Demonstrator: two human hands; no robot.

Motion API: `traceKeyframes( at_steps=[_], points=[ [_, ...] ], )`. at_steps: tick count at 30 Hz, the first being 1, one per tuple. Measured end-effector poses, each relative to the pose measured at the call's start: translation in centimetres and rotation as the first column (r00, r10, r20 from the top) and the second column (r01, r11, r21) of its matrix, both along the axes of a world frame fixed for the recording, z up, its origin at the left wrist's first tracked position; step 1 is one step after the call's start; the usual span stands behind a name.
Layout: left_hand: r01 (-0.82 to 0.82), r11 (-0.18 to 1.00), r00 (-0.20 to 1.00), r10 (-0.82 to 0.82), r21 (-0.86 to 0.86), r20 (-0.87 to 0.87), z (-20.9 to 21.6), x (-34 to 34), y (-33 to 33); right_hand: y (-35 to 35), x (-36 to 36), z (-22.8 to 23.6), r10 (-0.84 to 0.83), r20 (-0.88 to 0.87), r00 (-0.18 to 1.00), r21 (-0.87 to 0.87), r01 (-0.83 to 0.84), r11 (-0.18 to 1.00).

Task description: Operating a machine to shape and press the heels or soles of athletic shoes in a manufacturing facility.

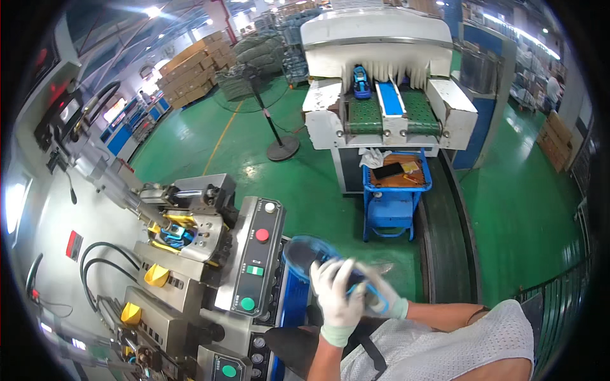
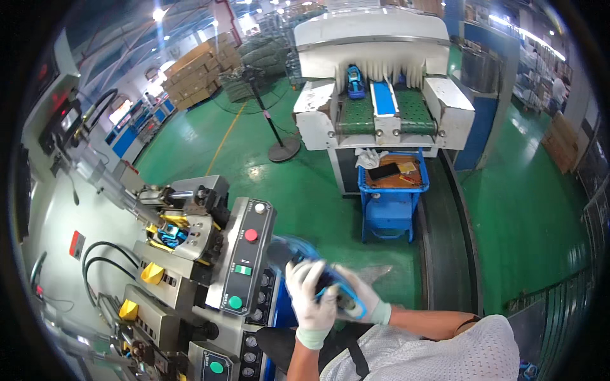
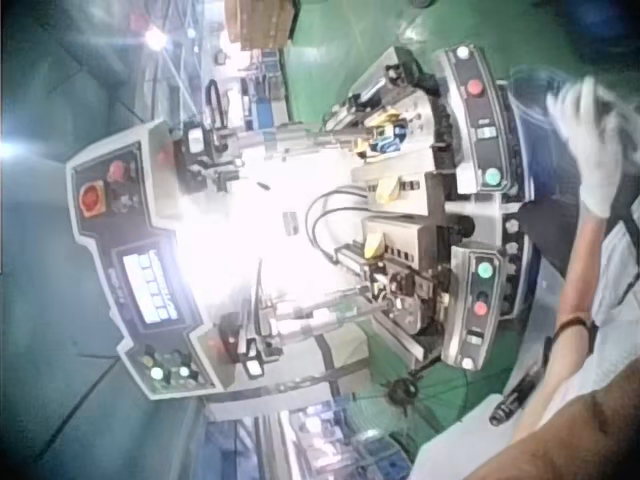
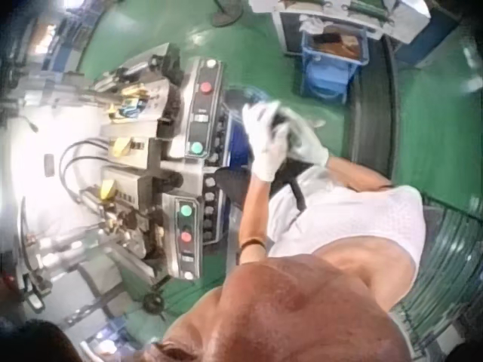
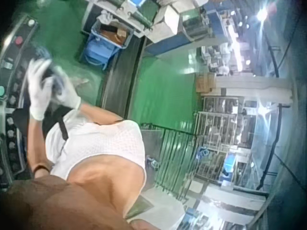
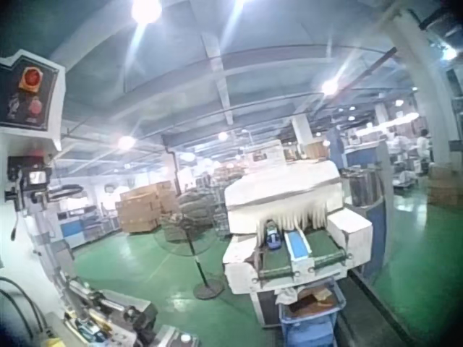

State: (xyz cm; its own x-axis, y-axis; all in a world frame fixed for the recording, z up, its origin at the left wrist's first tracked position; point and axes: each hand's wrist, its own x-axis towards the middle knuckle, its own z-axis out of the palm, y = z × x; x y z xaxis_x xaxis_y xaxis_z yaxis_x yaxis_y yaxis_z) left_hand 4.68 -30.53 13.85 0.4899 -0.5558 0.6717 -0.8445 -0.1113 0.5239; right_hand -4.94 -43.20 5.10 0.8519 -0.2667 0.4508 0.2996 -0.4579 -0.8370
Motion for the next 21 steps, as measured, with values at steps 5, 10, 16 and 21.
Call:
traceKeyframes(
  at_steps=[5,10,16,21],
  points=[
    [0.377,0.926,0.917,-0.373,0.0,0.143,2.7,-3.2,-5.8,-12.5,0.2,-3.9,-0.331,-0.047,0.942,0.349,0.326,0.878],
    [0.195,0.977,0.967,-0.177,0.09,-0.182,-6.6,-4.4,-0.5,-25.1,6.9,3.7,-0.732,0.345,0.587,0.6,0.462,0.653],
    [-0.187,0.874,0.804,0.398,0.448,-0.442,-13.7,-9.0,9.9,-53.0,12.5,-2.1,-0.929,-0.028,0.368,0.077,0.928,0.365],
    [-0.226,0.848,0.647,0.498,0.479,-0.577,-13.6,-9.0,12.2,-73.4,11.0,0.2,-0.857,0.037,0.514,-0.424,0.785,0.453]
  ],
)
